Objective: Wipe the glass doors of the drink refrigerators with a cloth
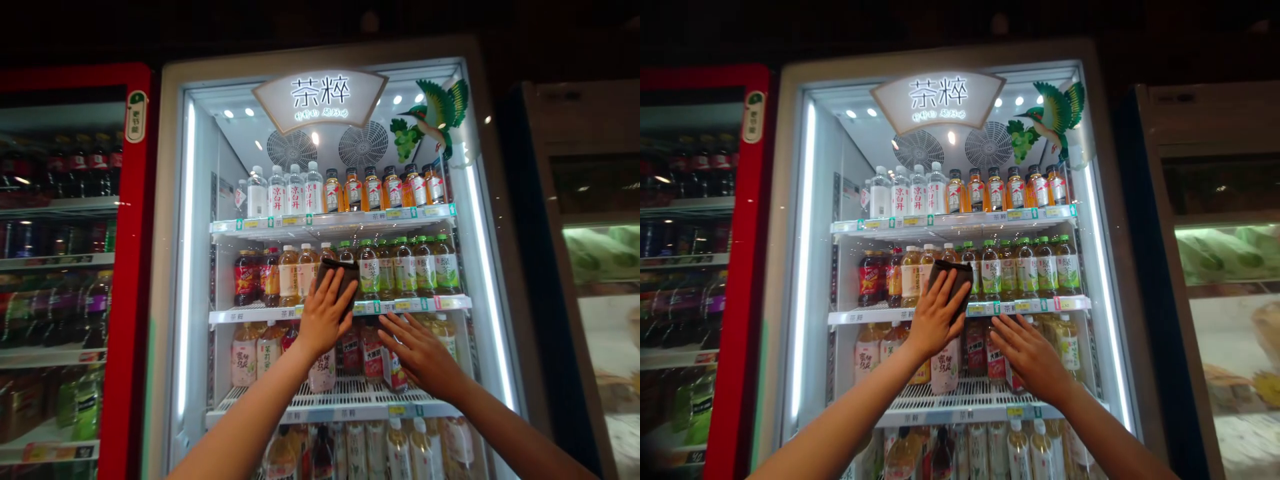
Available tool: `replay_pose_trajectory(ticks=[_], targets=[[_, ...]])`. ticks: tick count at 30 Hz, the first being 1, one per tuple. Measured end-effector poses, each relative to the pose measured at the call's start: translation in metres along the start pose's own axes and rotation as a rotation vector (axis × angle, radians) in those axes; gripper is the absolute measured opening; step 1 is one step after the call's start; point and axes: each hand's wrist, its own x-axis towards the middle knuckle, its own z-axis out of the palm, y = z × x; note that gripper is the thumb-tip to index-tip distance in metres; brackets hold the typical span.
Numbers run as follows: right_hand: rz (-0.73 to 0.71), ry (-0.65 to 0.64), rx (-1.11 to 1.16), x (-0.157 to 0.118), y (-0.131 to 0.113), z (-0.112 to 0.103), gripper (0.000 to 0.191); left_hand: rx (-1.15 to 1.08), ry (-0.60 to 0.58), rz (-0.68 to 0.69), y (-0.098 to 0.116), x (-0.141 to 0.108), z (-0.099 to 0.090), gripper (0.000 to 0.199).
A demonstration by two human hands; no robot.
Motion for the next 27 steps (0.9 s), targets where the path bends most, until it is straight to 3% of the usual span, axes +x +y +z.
replay_pose_trajectory(ticks=[2,4,8,10,12,14,16,18,20,22,25,27], targets=[[0.015,-0.011,-0.003,-0.006,0.008,-0.003,0.061,-0.005,-0.059,0.122,-0.006,-0.021,-0.004,0.071],[0.034,-0.019,-0.008,-0.010,0.017,-0.006,0.062,0.019,-0.047,0.051,-0.014,-0.023,-0.008,0.069],[0.071,0.000,-0.009,-0.010,0.028,-0.007,0.061,0.062,0.103,-0.302,-0.006,0.030,-0.002,0.068],[0.080,0.009,0.002,-0.010,0.028,-0.006,0.061,0.057,0.145,-0.352,0.012,0.056,0.007,0.069],[0.067,0.013,0.016,-0.011,0.027,-0.004,0.063,0.043,0.124,-0.262,0.030,0.061,0.014,0.072],[0.047,0.016,0.021,-0.014,0.027,-0.004,0.063,0.024,0.049,-0.067,0.038,0.045,0.017,0.074],[0.028,0.016,0.021,-0.020,0.030,-0.005,0.061,0.008,-0.034,0.124,0.033,0.021,0.013,0.074],[0.018,0.010,0.021,-0.025,0.035,-0.007,0.060,0.013,-0.072,0.176,0.020,0.005,0.006,0.072],[0.027,0.008,0.023,-0.029,0.042,-0.011,0.059,0.037,-0.057,0.083,0.009,0.009,0.000,0.070],[0.057,0.013,0.026,-0.032,0.047,-0.014,0.058,0.058,0.006,-0.103,0.008,0.032,0.001,0.068],[0.094,0.020,0.027,-0.037,0.052,-0.018,0.057,0.060,0.115,-0.352,0.031,0.071,0.013,0.070],[0.093,0.016,0.023,-0.042,0.055,-0.019,0.059,0.039,0.107,-0.329,0.054,0.079,0.022,0.073]])
